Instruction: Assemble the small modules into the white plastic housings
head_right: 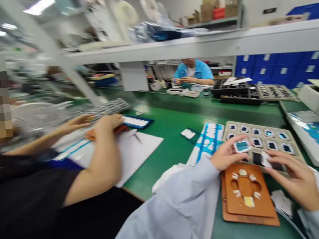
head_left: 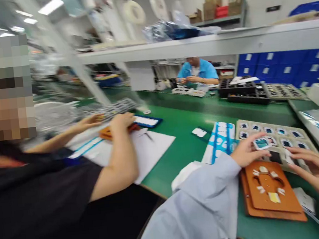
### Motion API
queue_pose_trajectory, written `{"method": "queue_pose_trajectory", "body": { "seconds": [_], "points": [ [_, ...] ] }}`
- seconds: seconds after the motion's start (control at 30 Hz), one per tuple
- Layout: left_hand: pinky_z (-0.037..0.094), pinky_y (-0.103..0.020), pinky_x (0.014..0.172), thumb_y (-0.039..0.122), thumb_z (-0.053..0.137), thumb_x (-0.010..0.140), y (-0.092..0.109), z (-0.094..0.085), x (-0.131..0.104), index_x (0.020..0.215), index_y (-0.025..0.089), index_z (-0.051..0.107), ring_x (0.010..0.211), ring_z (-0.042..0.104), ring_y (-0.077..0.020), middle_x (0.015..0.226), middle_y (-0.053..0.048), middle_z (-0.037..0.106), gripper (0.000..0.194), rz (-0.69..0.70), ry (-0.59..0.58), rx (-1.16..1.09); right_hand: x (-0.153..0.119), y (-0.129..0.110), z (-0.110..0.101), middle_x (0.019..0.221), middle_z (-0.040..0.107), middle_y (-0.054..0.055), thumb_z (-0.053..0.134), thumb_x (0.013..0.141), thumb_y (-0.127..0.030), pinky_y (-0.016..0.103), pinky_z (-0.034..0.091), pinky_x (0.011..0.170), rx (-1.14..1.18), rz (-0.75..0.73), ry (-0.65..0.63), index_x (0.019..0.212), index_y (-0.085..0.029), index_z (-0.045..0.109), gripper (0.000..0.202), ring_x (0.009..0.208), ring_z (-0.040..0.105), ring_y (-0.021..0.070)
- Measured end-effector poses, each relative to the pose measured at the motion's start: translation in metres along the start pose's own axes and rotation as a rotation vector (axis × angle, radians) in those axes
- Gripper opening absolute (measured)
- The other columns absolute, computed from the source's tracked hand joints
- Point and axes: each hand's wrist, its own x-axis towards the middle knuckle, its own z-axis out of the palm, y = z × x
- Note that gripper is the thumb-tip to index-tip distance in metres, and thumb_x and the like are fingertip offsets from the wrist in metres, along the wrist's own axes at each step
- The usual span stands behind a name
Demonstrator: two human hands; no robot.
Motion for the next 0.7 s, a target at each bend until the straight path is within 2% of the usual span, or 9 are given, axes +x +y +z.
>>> {"method": "queue_pose_trajectory", "body": {
  "seconds": [0.1,0.2,0.3,0.4,0.5,0.57,0.7],
  "points": [
    [0.058,-0.038,0.097,0.008,0.058,0.09,-0.01,-0.003,-0.005,0.151,0.02,0.024,0.116,0.066,-0.0242,0.139,-0.017,0.058,0.071,0.044,-0.036,-0.168,-0.005,0.002,-0.003,0.112,0.07,0.009,0.073,0.083,-0.024,0.04,0.059,0.083,-0.047,0.024,0.0,0.101,-0.026,0.069,0.019,0.101,0.069,0.0273],
    [0.051,-0.041,0.107,0.01,0.065,0.085,-0.008,-0.005,-0.013,0.141,0.023,0.044,0.127,0.059,-0.0248,0.14,-0.012,0.058,0.062,0.085,-0.064,-0.269,-0.003,-0.005,0.0,0.109,0.071,0.009,0.075,0.081,-0.017,0.04,0.058,0.085,-0.024,-0.013,-0.016,0.104,-0.025,0.068,0.025,0.1,0.069,0.0259],
    [0.053,-0.042,0.102,0.014,0.074,0.077,-0.003,-0.007,-0.018,0.127,0.023,0.059,0.12,0.063,-0.0264,0.138,-0.009,0.059,0.054,0.099,-0.11,-0.303,-0.001,-0.013,0.003,0.107,0.072,0.009,0.076,0.08,-0.018,0.043,0.057,0.084,-0.027,-0.018,-0.043,0.103,-0.025,0.068,0.025,0.097,0.069,0.0263],
    [0.055,-0.039,0.097,0.019,0.075,0.076,-0.001,-0.008,-0.019,0.124,0.02,0.061,0.114,0.065,-0.0254,0.127,-0.009,0.066,0.05,0.167,-0.16,-0.267,0.001,-0.018,0.004,0.106,0.072,0.009,0.078,0.078,-0.016,0.045,0.056,0.081,-0.018,-0.097,-0.019,0.105,-0.024,0.067,0.03,0.094,0.068,0.0263],
    [0.055,-0.037,0.094,0.023,0.076,0.076,-0.001,-0.009,-0.02,0.123,0.018,0.061,0.11,0.067,-0.0244,0.123,-0.011,0.068,0.05,0.235,-0.152,-0.176,0.003,-0.022,0.003,0.105,0.072,0.011,0.079,0.075,-0.012,0.045,0.055,0.078,-0.026,-0.175,0.008,0.108,-0.022,0.067,0.036,0.091,0.068,0.0263],
    [0.056,-0.036,0.091,0.024,0.076,0.077,-0.001,-0.009,-0.021,0.125,0.018,0.061,0.106,0.068,-0.0236,0.12,-0.01,0.07,0.051,0.253,-0.143,-0.121,0.004,-0.024,0.003,0.105,0.072,0.01,0.079,0.074,-0.01,0.045,0.056,0.077,-0.032,-0.184,0.017,0.107,-0.023,0.067,0.038,0.091,0.068,0.0263],
    [0.054,-0.035,0.098,0.021,0.074,0.079,0.001,-0.01,-0.022,0.126,0.019,0.061,0.114,0.065,-0.0231,0.126,-0.01,0.068,0.049,0.317,-0.15,-0.104,0.003,-0.023,0.004,0.108,0.072,0.009,0.076,0.075,-0.006,0.043,0.057,0.08,0.035,-0.112,0.11,0.108,-0.024,0.069,0.039,0.098,0.068,0.0267]
  ]
}}
